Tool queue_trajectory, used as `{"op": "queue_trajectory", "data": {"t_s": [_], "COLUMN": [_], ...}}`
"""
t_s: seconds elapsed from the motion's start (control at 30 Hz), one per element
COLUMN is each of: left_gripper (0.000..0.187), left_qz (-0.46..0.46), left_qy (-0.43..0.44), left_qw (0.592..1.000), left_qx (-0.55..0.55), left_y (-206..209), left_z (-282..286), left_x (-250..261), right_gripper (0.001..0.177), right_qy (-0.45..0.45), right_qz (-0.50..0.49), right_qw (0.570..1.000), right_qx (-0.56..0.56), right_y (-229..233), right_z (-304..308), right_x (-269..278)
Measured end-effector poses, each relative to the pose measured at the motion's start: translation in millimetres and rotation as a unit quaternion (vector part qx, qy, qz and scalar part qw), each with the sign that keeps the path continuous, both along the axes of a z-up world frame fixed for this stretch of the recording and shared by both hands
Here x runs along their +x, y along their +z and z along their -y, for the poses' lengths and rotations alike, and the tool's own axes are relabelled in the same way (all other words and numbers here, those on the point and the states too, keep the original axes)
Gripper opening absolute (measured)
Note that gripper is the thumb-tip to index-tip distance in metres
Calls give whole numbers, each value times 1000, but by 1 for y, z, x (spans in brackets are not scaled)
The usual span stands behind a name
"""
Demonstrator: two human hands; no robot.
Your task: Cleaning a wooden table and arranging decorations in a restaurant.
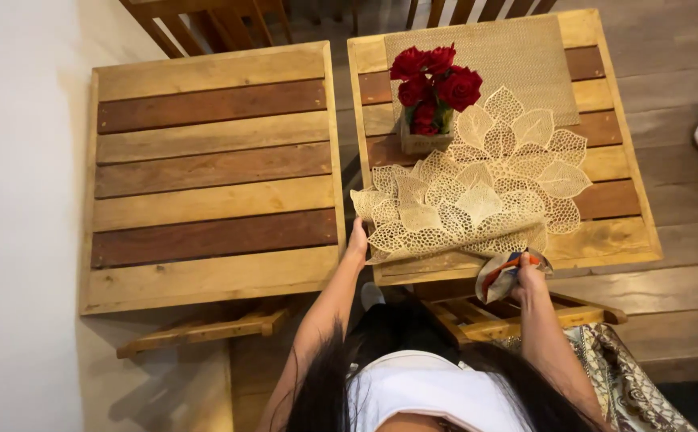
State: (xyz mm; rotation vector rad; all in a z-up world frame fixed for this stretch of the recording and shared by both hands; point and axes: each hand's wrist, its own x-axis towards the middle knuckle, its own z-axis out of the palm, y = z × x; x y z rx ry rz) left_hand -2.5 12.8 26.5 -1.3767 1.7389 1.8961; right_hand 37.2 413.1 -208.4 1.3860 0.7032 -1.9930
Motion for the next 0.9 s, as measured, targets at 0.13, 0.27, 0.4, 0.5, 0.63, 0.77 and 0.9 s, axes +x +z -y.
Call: {"op": "queue_trajectory", "data": {"t_s": [0.13, 0.27, 0.4, 0.5, 0.63, 0.77, 0.9], "left_gripper": [69, 81, 95, 93, 83, 57, 59], "left_qz": [5, 40, 42, 29, -39, 68, 76], "left_qy": [0, 13, 31, 44, 92, 200, 281], "left_qw": [1000, 999, 998, 998, 986, 971, 955], "left_qx": [-2, 2, 22, 39, 132, 112, 48], "left_y": [-1, -2, -26, -12, -5, -54, -93], "left_z": [1, 4, 19, -1, -36, -48, -64], "left_x": [-7, 5, 41, 89, 158, 206, 207], "right_gripper": [36, 38, 33, 37, 37, 36, 55], "right_qy": [15, 59, 135, 259, 381, 304, 166], "right_qz": [38, 23, 21, -10, -110, -262, -459], "right_qw": [999, 998, 990, 964, 918, 873, 629], "right_qx": [6, 26, -16, -66, 26, 279, 604], "right_y": [-8, -5, 12, 29, 33, 69, 39], "right_z": [0, -6, -32, -65, -120, -164, -171], "right_x": [-4, 3, 1, -2, -50, -117, -155]}}
